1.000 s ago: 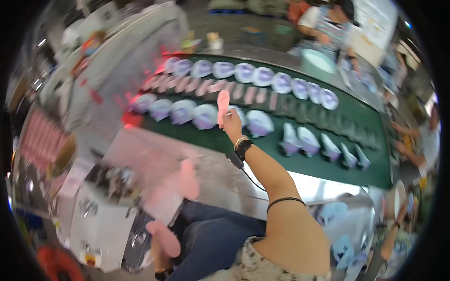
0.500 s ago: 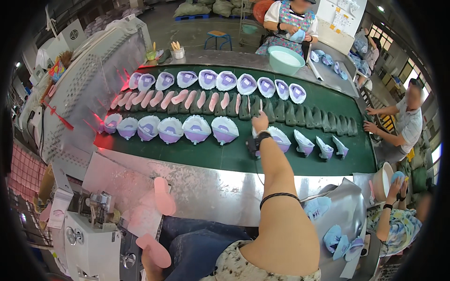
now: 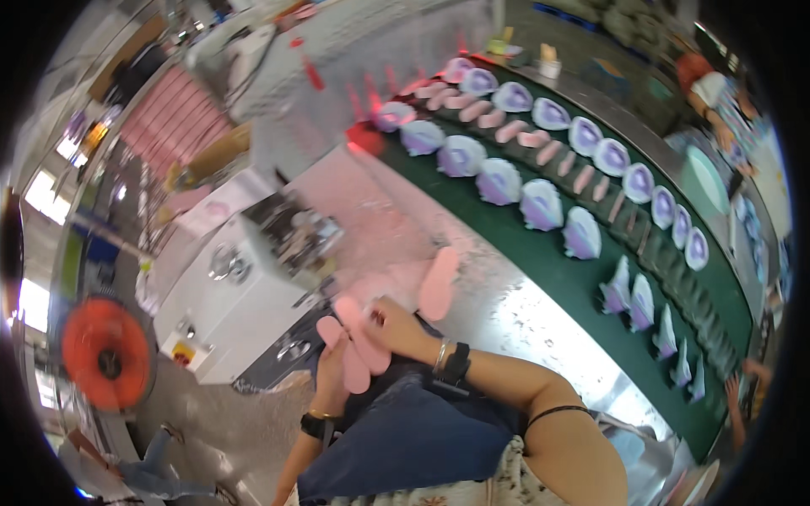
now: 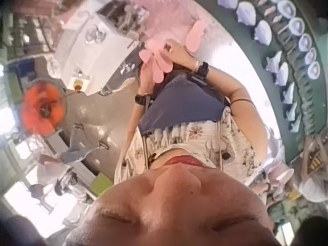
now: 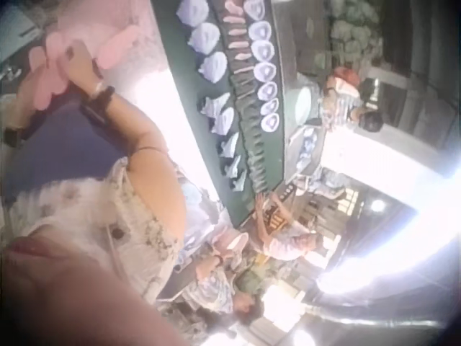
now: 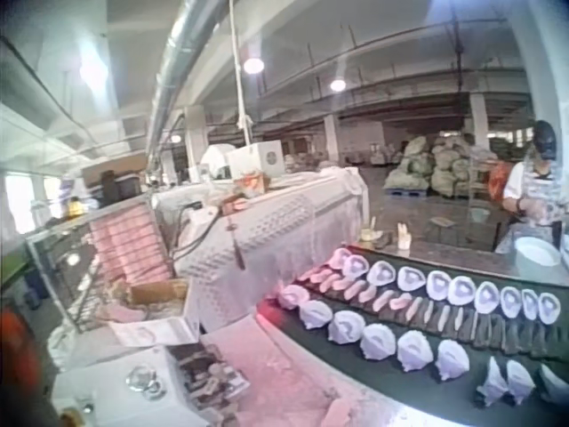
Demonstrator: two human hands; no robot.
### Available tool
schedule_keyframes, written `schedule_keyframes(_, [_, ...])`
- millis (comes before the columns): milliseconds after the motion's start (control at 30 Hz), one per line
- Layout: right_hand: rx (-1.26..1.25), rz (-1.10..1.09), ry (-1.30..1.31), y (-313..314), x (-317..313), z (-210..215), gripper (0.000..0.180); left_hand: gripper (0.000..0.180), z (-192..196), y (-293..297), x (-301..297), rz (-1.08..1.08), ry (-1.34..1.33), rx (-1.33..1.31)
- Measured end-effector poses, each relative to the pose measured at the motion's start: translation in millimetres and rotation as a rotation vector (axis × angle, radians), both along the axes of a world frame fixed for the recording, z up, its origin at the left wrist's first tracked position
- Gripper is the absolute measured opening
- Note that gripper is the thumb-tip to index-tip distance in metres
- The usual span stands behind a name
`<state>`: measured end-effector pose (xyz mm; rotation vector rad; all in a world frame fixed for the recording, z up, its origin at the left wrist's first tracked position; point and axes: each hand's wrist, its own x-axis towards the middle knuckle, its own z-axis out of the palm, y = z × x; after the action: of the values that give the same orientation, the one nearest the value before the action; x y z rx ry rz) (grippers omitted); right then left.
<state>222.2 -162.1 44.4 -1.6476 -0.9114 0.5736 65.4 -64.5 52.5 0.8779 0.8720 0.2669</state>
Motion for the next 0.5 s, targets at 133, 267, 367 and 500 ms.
schedule_keyframes(133, [0.160, -0.174, 0.283, 61, 39, -47, 0.016, 0.054, 10, 3, -38, 0.072, 0.002, -0.117])
schedule_keyframes(267, [0.017, -0.298, 0.129, 117, 75, -28, 0.021, 0.072, -7, 5, -61, 0.065, -0.085, -0.185])
schedule_keyframes(367, [-0.049, -0.265, 0.058, 143, 79, -22, 0.024, 0.078, -15, 8, -61, 0.079, -0.108, -0.276])
schedule_keyframes(500, [0.007, -0.163, -0.303, 119, 120, -29, 0.025, 0.067, -18, 10, -57, 0.051, -0.155, -0.310])
